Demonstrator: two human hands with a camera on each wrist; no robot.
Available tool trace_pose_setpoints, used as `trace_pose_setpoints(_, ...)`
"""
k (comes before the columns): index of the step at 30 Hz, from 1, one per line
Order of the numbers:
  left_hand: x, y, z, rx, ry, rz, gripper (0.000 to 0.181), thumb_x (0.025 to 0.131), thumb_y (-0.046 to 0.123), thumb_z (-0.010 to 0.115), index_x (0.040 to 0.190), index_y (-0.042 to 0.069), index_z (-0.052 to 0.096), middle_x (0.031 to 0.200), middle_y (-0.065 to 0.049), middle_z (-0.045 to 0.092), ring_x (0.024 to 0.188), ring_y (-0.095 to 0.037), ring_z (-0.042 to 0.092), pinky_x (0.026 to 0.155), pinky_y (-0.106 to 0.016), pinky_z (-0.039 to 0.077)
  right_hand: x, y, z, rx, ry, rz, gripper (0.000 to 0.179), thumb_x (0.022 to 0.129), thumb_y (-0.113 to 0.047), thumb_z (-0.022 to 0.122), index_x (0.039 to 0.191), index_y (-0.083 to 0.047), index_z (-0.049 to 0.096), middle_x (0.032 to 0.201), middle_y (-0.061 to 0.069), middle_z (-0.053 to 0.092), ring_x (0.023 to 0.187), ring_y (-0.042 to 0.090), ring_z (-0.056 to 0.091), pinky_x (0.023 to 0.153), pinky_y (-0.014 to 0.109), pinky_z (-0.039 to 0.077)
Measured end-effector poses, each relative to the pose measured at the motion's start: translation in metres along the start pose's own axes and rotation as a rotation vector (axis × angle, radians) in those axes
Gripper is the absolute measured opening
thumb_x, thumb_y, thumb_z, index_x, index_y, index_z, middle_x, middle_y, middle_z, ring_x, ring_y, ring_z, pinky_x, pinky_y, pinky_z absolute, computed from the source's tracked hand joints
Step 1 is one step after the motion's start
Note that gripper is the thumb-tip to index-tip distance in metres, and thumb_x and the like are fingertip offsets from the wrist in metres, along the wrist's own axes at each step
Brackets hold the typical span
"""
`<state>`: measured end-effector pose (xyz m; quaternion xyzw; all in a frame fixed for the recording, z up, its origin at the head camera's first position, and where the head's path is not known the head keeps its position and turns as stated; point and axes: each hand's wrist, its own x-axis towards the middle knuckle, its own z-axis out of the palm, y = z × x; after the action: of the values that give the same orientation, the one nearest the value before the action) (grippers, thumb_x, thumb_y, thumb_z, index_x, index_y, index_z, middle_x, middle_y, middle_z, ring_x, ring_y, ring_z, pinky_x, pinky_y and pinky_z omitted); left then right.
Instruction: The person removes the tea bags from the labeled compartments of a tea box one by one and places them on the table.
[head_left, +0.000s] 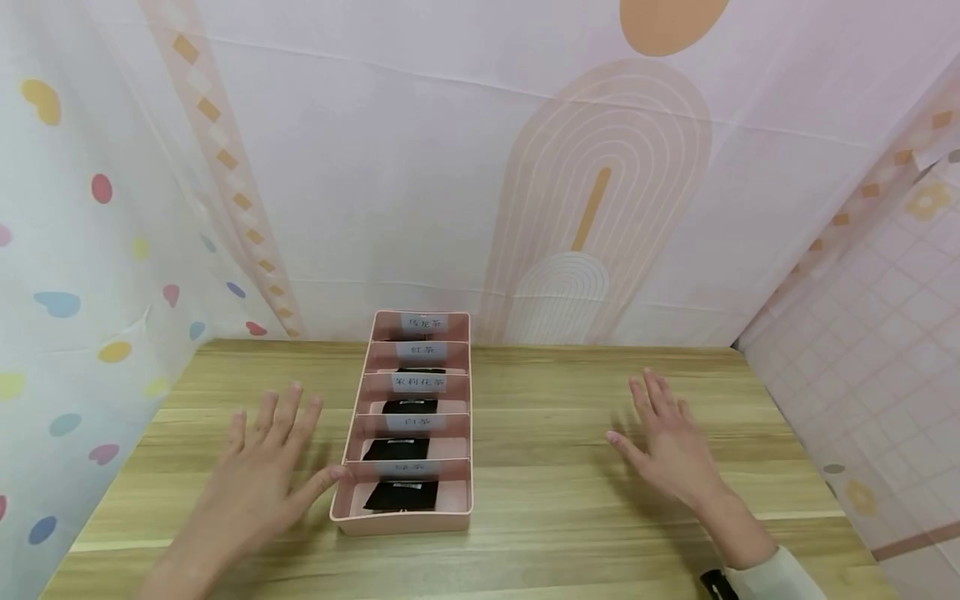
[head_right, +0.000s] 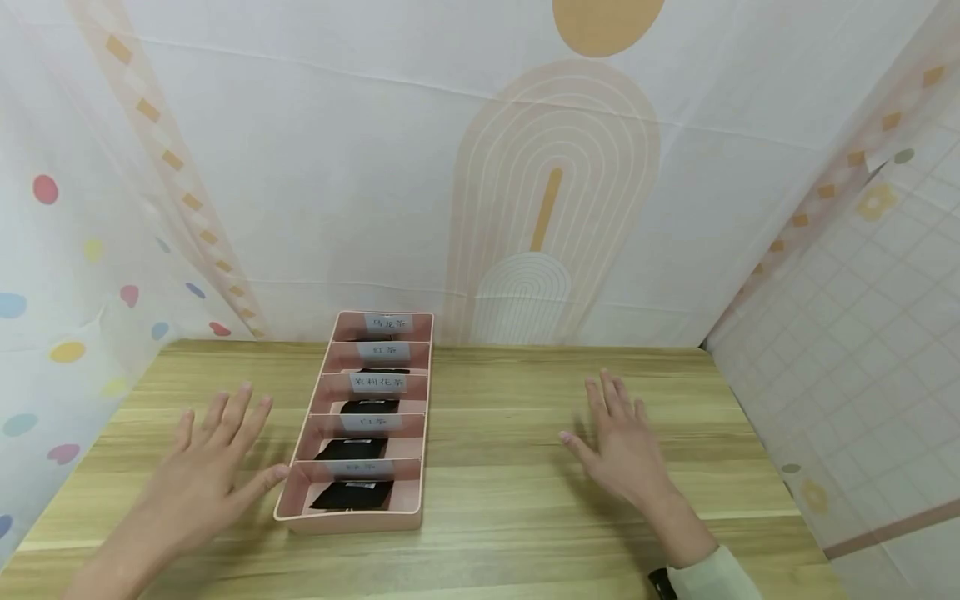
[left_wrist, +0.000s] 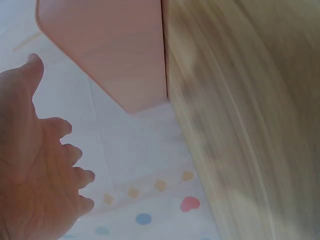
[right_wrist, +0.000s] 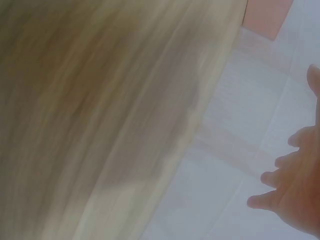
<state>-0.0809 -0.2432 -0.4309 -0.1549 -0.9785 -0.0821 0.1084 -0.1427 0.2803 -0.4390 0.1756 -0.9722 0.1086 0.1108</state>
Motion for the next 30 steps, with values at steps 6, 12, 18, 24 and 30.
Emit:
trace_pose_setpoints(6,0.000,0.010,-0.001,-0.040,-0.031,0.018,0.091,0.101,0.057,0.061,0.166,0.004,0.025,0.174,-0.020,0.008,0.158,-0.046,0.007,0.125,-0.053,-0.016,0.002,-0.011,0.000,0.018,0.004,-0.027,0.086,0.101,-0.048,0.066,0.158,0.008,0.035,0.167,0.031,0.023,0.153,0.051,0.024,0.116,0.073,0.028)
trace_pose_setpoints(12,-0.003,0.018,0.000,-0.063,-0.014,0.064,0.093,0.097,0.060,0.066,0.166,0.010,0.029,0.173,-0.019,0.016,0.156,-0.047,0.018,0.126,-0.047,-0.015,0.003,-0.023,0.002,0.024,-0.011,-0.051,0.086,0.101,-0.047,0.066,0.160,0.006,0.033,0.168,0.029,0.023,0.154,0.048,0.024,0.118,0.070,0.028)
trace_pose_setpoints(18,-0.005,0.021,0.004,-0.068,0.000,0.109,0.097,0.094,0.062,0.068,0.166,0.010,0.030,0.172,-0.017,0.022,0.154,-0.047,0.025,0.127,-0.046,-0.013,0.005,-0.034,0.005,0.005,-0.019,-0.078,0.089,0.099,-0.050,0.067,0.160,0.005,0.033,0.167,0.028,0.027,0.153,0.048,0.027,0.117,0.068,0.031)
trace_pose_setpoints(24,-0.005,0.025,0.006,-0.074,-0.008,0.116,0.094,0.094,0.065,0.065,0.162,0.007,0.038,0.168,-0.019,0.032,0.151,-0.049,0.031,0.127,-0.042,-0.014,0.007,-0.046,0.008,0.011,-0.024,-0.112,0.091,0.099,-0.054,0.066,0.161,0.005,0.033,0.167,0.027,0.026,0.153,0.046,0.027,0.116,0.068,0.034)
trace_pose_setpoints(30,-0.006,0.028,0.007,-0.070,-0.019,0.129,0.091,0.095,0.064,0.065,0.160,0.004,0.042,0.166,-0.019,0.036,0.148,-0.049,0.037,0.129,-0.050,-0.005,0.010,-0.061,0.009,0.014,-0.040,-0.145,0.091,0.099,-0.054,0.065,0.161,0.003,0.032,0.168,0.024,0.026,0.155,0.041,0.026,0.117,0.065,0.035)
